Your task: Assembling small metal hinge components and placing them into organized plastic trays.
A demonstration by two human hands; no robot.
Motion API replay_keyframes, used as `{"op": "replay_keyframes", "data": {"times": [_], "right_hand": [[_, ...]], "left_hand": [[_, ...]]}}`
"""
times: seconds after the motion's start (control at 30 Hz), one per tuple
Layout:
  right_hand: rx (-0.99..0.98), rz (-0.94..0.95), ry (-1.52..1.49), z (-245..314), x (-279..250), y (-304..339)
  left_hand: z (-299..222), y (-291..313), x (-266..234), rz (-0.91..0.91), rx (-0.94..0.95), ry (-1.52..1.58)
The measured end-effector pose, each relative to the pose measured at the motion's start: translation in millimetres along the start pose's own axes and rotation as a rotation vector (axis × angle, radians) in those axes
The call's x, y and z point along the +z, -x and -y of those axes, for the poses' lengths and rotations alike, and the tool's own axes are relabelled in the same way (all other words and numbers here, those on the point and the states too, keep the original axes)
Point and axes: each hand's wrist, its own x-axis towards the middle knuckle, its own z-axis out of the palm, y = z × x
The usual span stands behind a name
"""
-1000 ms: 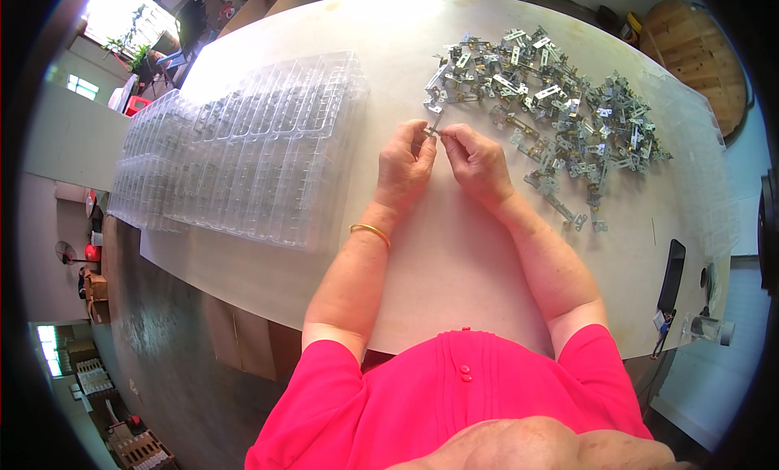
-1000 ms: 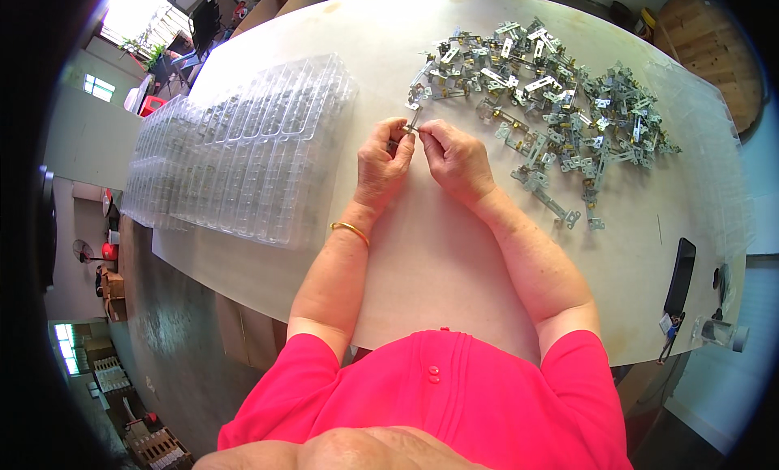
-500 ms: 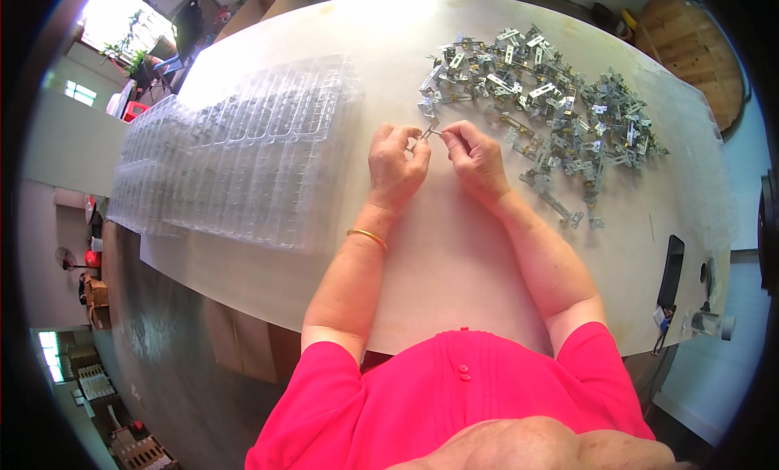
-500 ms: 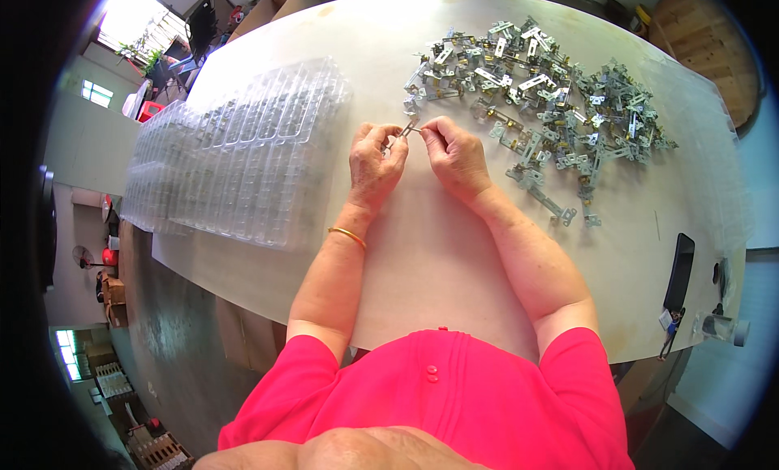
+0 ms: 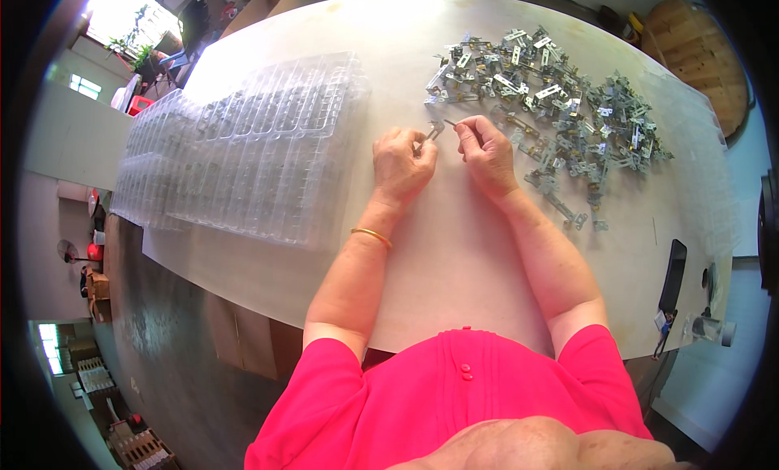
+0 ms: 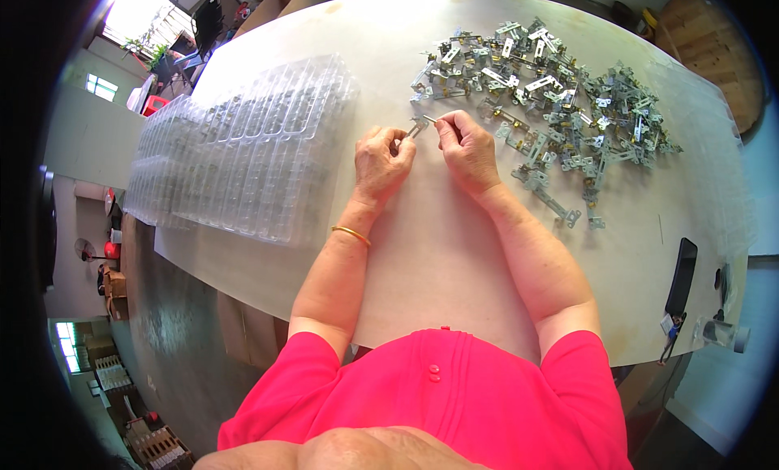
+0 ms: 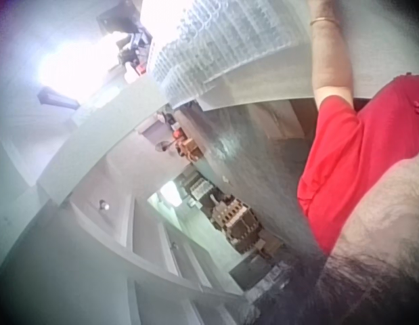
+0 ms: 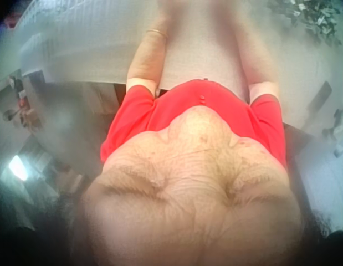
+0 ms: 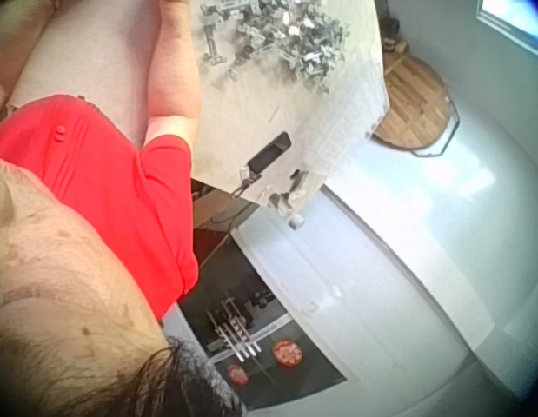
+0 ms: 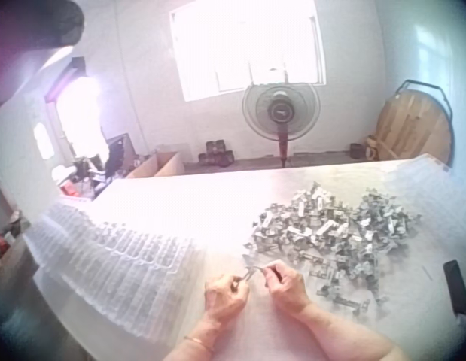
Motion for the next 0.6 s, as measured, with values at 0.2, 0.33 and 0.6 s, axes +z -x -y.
{"op": "replay_keyframes", "data": {"times": [0.2, 0.33, 0.6], "right_hand": [[0.029, 0.003, -0.065, -2, -2, -3], [0.030, 0.013, -0.075, -1, -1, -5], [0.068, 0.012, -0.182, -7, -10, -8]], "left_hand": [[1, -2, 2, 0.016, -0.068, 0.037], [3, -3, 3, -0.008, -0.022, -0.025], [-5, 4, 12, -0.025, 0.000, -0.061]]}}
